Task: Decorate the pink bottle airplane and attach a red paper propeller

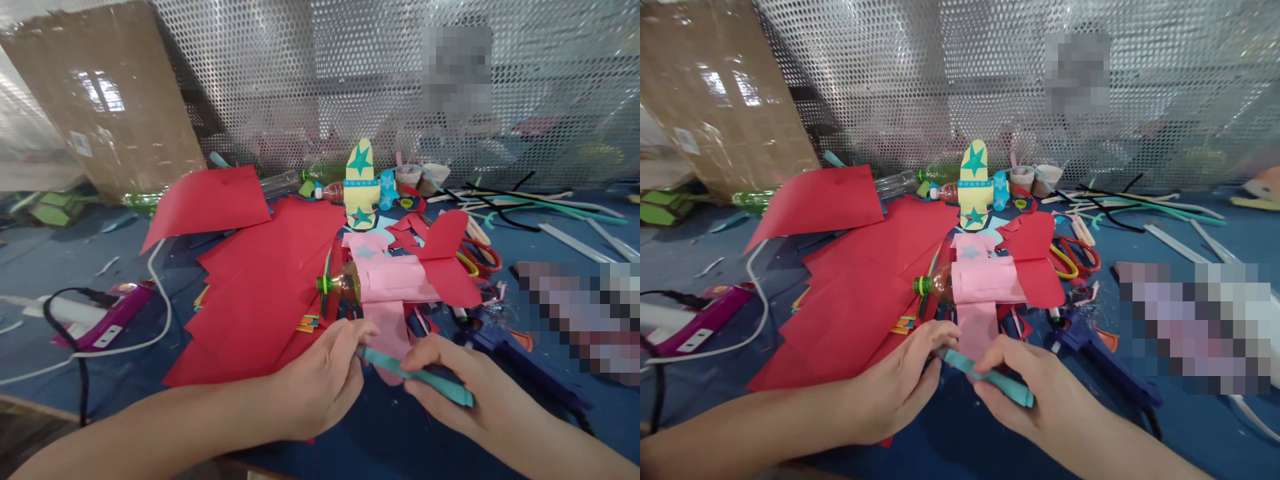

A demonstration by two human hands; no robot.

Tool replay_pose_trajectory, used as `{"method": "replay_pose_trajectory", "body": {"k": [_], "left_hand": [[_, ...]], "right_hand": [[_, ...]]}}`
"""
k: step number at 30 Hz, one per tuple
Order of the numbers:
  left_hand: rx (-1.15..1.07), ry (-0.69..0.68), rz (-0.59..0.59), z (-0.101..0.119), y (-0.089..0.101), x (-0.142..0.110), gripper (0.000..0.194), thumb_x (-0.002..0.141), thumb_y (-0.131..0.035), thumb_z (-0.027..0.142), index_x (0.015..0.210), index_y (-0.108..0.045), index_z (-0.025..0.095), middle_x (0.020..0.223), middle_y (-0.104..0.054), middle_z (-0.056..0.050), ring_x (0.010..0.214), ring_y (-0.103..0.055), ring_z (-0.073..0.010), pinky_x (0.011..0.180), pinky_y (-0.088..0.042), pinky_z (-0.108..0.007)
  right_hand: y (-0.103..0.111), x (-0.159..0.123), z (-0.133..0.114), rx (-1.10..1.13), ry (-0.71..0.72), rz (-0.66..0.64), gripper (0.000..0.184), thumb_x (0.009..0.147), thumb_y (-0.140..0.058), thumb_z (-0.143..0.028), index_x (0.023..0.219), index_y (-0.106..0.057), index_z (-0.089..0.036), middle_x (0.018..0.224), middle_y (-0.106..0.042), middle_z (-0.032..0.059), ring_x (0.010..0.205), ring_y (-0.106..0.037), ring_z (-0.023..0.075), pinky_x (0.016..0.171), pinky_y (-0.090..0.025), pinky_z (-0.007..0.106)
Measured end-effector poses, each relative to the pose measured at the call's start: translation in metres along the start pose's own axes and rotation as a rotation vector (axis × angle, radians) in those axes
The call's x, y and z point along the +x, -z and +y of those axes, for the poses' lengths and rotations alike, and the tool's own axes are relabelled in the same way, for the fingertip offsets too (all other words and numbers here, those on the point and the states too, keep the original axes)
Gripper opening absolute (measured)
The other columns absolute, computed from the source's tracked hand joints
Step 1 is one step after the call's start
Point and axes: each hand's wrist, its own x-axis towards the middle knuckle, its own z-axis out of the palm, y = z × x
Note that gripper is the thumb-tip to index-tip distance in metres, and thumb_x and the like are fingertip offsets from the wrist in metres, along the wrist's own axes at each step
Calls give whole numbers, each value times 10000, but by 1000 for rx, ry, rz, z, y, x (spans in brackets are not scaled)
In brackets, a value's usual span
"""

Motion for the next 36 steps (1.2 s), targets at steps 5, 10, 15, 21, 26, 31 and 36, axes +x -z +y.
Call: {"method": "replay_pose_trajectory", "body": {"k": [5,10,15,21,26,31,36], "left_hand": [[265,-153,-83,-5,-6,-7,351,858,-354,31,1166,-511,89,1163,-560,-179,1162,-508,-258,958,-487,-434],[615,-313,-90,3,-6,-5,257,820,-382,19,936,-610,39,1120,-596,-213,1144,-519,-300,995,-453,-456],[657,-340,35,0,-14,-10,396,773,-281,-44,1031,-574,23,1097,-619,-197,1212,-493,-282,995,-462,-440],[317,-132,-80,-3,-10,-8,550,793,-288,2,1297,-410,185,1177,-598,-95,1212,-509,-237,990,-465,-420],[13,9,147,3,19,13,345,888,-367,123,1214,-397,234,1097,-581,-86,984,-592,-188,842,-520,-299],[240,135,338,-19,44,38,262,863,-497,260,1118,-451,220,1137,-551,-96,1110,-521,-255,954,-439,-443],[163,202,101,-49,49,56,554,706,-680,440,1155,-480,184,1189,-579,-140,1130,-527,-325,962,-420,-495]], "right_hand": [[-6,-3,3,-28,-31,-45,46,867,-507,-209,832,-532,-223,669,-593,-28,540,-562,108,503,-476,191],[-5,-2,0,77,-84,-110,95,917,-447,-225,829,-480,-218,722,-611,-5,642,-595,119,591,-497,205],[-7,0,-6,171,-105,-111,111,932,-409,-241,829,-445,-217,740,-629,7,662,-597,121,599,-490,210],[-11,4,-9,56,-25,-53,48,885,-467,-215,837,-461,-216,744,-619,1,637,-571,123,588,-472,219],[17,-3,-10,-45,200,50,109,840,-510,-124,782,-488,-214,633,-584,-27,532,-542,98,520,-415,201],[59,-13,2,38,266,539,154,895,-435,-145,774,-445,-242,565,-546,-38,454,-532,112,456,-409,222],[87,2,27,-438,-161,624,68,837,-510,-288,807,-470,-242,675,-645,4,564,-616,175,536,-437,261]]}}
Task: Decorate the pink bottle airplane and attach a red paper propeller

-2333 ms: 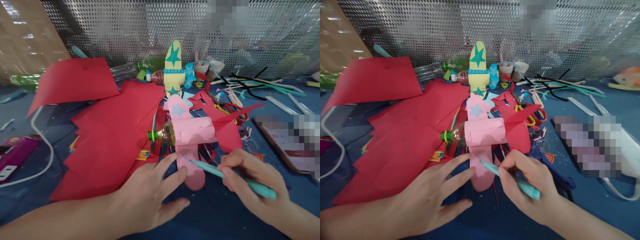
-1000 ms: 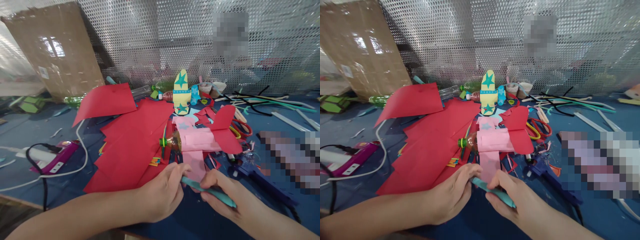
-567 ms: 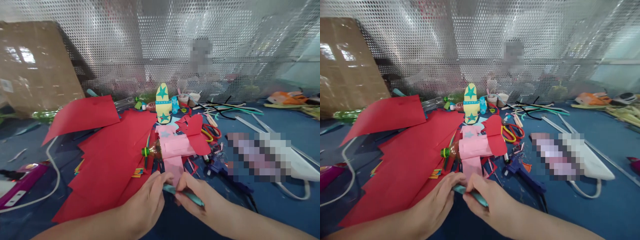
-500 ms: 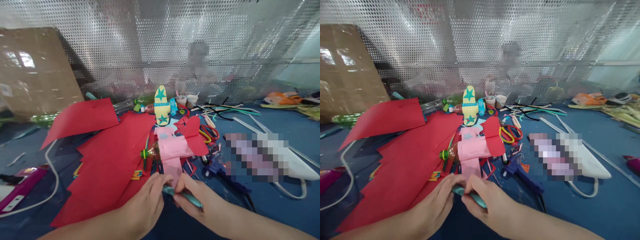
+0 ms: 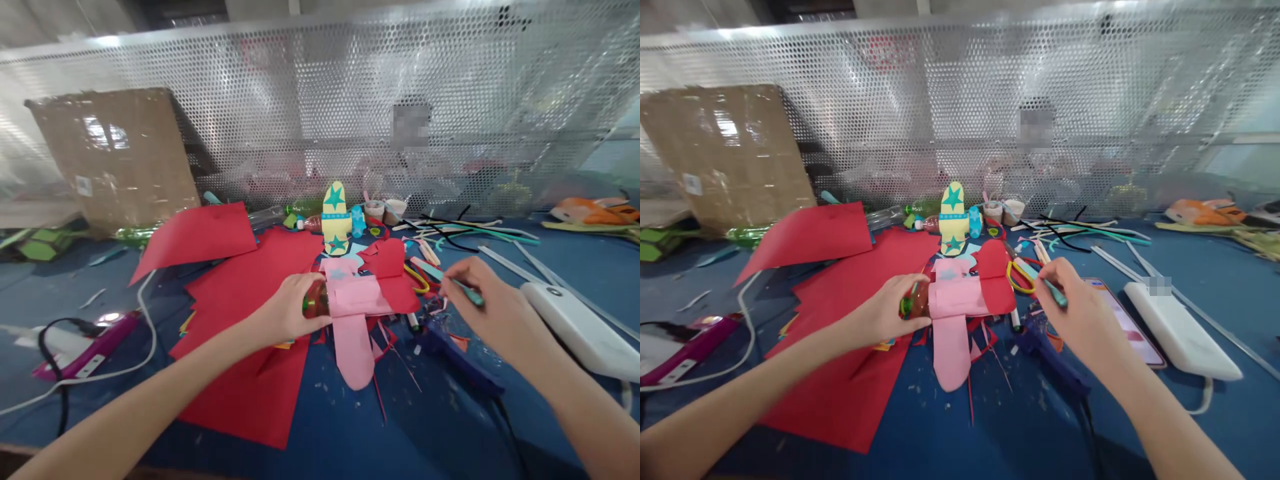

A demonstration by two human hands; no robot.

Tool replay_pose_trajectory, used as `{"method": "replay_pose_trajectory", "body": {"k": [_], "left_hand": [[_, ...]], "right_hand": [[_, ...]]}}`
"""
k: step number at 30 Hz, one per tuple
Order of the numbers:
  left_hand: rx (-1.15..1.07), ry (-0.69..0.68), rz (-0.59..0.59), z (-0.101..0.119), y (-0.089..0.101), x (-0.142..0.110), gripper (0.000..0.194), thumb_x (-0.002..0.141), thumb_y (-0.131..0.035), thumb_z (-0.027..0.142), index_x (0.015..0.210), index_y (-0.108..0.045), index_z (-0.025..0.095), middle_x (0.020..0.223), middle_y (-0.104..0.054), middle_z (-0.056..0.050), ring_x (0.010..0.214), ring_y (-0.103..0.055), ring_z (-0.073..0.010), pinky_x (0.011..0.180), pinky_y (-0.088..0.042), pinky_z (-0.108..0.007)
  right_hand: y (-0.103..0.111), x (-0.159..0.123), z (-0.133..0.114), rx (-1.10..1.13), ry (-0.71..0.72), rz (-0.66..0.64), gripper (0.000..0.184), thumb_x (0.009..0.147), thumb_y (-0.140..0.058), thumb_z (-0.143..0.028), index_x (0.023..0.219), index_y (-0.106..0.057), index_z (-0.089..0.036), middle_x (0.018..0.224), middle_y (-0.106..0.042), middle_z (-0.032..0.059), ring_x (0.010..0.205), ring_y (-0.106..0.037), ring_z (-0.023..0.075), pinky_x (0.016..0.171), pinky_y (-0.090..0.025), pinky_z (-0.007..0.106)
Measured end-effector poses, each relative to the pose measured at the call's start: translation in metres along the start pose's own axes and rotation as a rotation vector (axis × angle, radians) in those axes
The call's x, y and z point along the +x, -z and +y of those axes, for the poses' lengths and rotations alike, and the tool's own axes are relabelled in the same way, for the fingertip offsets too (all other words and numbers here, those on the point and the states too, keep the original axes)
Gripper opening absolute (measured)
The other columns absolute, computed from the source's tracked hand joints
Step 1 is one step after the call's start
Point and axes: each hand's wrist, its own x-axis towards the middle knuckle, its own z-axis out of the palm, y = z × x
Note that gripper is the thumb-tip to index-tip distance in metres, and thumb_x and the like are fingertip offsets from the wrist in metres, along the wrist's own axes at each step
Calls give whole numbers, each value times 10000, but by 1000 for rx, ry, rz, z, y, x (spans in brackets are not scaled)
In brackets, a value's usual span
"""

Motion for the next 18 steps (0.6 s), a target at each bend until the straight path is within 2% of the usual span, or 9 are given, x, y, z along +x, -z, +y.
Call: {"method": "replay_pose_trajectory", "body": {"k": [2,7,12,15,18], "left_hand": [[-32,23,-43,-5,-2,5,608,669,-712,449,1164,-485,179,1190,-592,-141,1112,-548,-328,929,-450,-471],[-129,45,-121,-12,0,10,576,708,-686,445,1197,-482,220,1159,-638,-100,994,-639,-259,836,-512,-374],[-153,125,-18,-29,8,19,579,709,-660,461,1193,-456,219,1229,-599,-98,1088,-600,-268,920,-470,-402],[-166,185,58,-41,12,25,556,717,-618,501,1155,-448,204,1163,-620,-103,1064,-611,-265,903,-482,-405],[-163,239,127,-50,14,29,544,703,-605,531,1105,-449,199,1135,-622,-108,1047,-616,-271,901,-480,-414]], "right_hand": [[-5,8,11,-127,0,-66,76,847,-461,-294,859,-507,-236,739,-668,34,581,-623,195,560,-444,285],[-14,14,33,-296,16,-189,230,865,-419,-273,958,-614,-193,967,-699,114,812,-668,256,710,-479,339],[-15,16,42,-357,-7,-241,297,844,-409,-159,970,-676,-183,908,-732,106,818,-688,258,714,-489,331],[-17,18,44,-377,-10,-257,329,832,-405,-123,960,-698,-197,838,-744,84,776,-697,252,670,-493,316],[-22,21,47,-396,6,-252,315,829,-431,-133,986,-698,-189,857,-746,90,780,-697,259,681,-499,326]]}}
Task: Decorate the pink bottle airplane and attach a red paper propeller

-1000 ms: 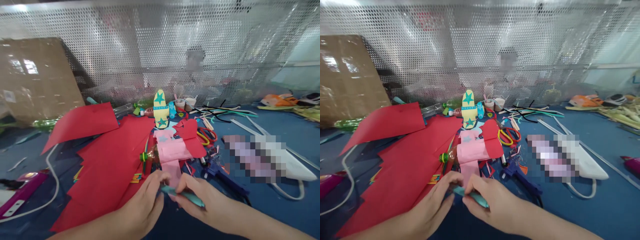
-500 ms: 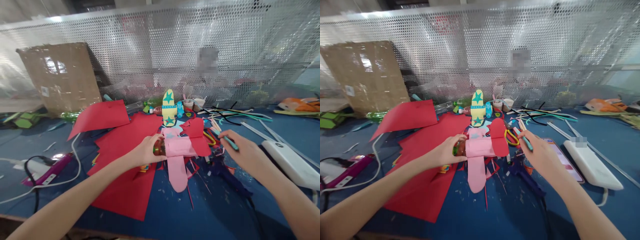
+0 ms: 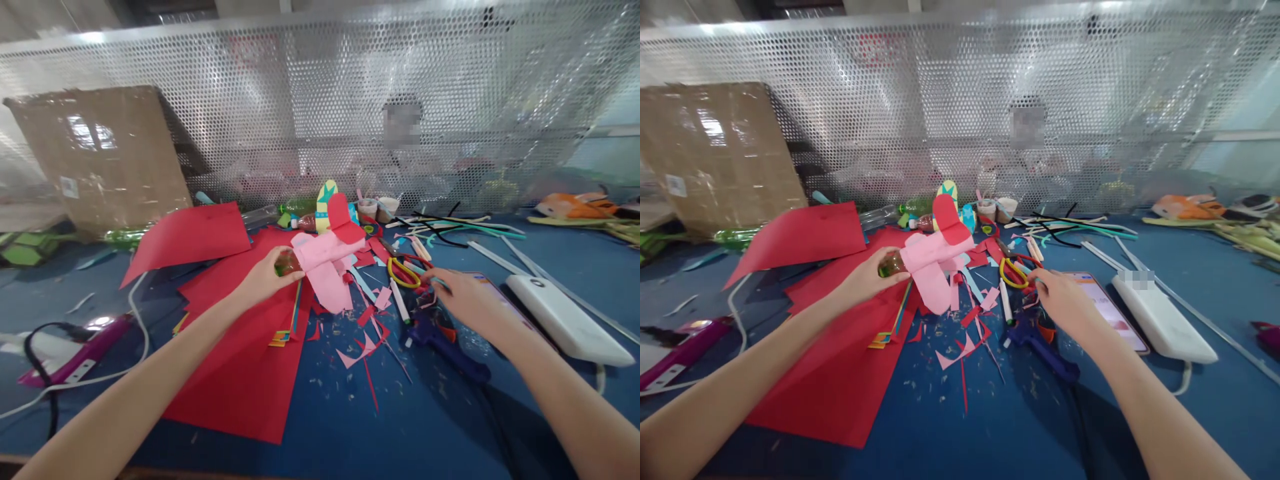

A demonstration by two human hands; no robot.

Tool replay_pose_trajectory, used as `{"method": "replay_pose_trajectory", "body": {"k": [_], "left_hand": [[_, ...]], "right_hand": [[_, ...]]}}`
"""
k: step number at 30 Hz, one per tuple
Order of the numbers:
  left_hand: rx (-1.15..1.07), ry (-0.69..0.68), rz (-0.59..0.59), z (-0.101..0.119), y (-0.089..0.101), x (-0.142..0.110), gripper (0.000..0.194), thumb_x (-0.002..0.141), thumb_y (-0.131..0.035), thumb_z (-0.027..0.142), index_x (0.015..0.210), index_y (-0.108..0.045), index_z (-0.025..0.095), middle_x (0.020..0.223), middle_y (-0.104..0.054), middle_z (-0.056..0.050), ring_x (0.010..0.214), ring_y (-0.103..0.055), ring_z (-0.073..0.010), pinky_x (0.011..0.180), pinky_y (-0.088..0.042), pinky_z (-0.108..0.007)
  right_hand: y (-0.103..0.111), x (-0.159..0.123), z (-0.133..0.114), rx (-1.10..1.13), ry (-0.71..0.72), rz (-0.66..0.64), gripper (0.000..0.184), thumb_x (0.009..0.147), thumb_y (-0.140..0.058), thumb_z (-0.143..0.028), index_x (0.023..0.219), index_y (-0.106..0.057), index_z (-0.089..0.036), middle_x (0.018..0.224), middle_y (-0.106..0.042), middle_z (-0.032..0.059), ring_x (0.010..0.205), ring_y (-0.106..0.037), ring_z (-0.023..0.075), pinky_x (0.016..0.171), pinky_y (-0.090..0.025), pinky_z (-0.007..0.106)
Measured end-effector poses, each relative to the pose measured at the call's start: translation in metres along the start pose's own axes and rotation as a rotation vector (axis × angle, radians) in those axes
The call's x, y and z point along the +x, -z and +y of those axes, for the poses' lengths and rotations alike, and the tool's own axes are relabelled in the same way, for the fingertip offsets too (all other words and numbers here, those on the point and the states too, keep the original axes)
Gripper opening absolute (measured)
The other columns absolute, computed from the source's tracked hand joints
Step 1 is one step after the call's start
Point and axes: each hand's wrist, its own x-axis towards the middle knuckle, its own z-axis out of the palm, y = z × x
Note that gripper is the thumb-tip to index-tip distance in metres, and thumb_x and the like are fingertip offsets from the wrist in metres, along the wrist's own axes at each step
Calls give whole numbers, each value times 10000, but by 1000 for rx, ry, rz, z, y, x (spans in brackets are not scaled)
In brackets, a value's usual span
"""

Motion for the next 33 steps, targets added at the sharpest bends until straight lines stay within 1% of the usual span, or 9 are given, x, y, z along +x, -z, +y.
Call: {"method": "replay_pose_trajectory", "body": {"k": [5,10,16,20,21,23,27,30,33], "left_hand": [[10,53,62,-5,-3,2,520,695,-609,531,1058,-453,192,1068,-638,-114,981,-633,-277,871,-482,-419],[17,43,76,-3,-15,-5,492,687,-657,477,1050,-464,208,1060,-646,-84,1005,-623,-269,866,-478,-390],[31,39,65,0,-25,-13,468,748,-601,510,1070,-467,199,1042,-652,-85,963,-639,-260,828,-492,-385],[64,49,75,0,-28,-15,475,787,-539,560,1061,-487,175,1052,-649,-119,982,-628,-291,845,-483,-421],[74,54,86,0,-29,-16,489,791,-531,565,1069,-488,164,1070,-642,-133,995,-620,-302,858,-476,-436],[94,60,109,-1,-32,-17,518,794,-527,558,1098,-483,141,1116,-621,-162,1034,-600,-322,891,-456,-461],[122,55,137,-2,-37,-18,568,785,-553,541,1162,-463,126,1179,-594,-187,1097,-570,-344,917,-443,-481],[130,48,141,-3,-38,-19,612,786,-559,536,1222,-433,125,1201,-588,-192,1108,-568,-351,912,-446,-492],[128,46,139,-5,-38,-19,654,784,-563,530,1264,-406,115,1214,-582,-199,1110,-567,-356,921,-439,-496]], "right_hand": [[-13,7,1,-29,28,35,303,865,-440,-204,1031,-692,-175,922,-717,114,851,-681,260,762,-503,346],[-23,12,1,-67,46,63,331,891,-440,-274,1046,-705,-149,1012,-691,159,961,-648,287,871,-474,411],[-14,19,-5,-127,69,15,314,918,-444,-277,1057,-692,-144,1128,-673,157,1026,-625,284,933,-435,466],[-6,43,-24,-175,92,-96,231,918,-525,-278,1048,-674,-160,1076,-688,104,1062,-597,242,934,-451,414],[-6,52,-31,-192,88,-125,232,918,-540,-299,1062,-656,-160,1079,-675,92,1047,-600,233,912,-469,421],[-7,72,-45,-234,59,-177,289,915,-565,-314,1159,-585,-160,1177,-607,86,1002,-613,218,844,-511,434],[-15,105,-70,-295,-33,-240,316,916,-566,-304,1199,-561,-164,1207,-585,96,999,-612,218,828,-523,423],[-22,119,-78,-308,-108,-286,330,910,-576,-302,1201,-558,-149,1199,-587,102,995,-614,221,822,-525,422],[-23,124,-77,-300,-148,-318,338,904,-586,-300,1199,-560,-136,1196,-587,111,996,-615,224,823,-524,416]]}}
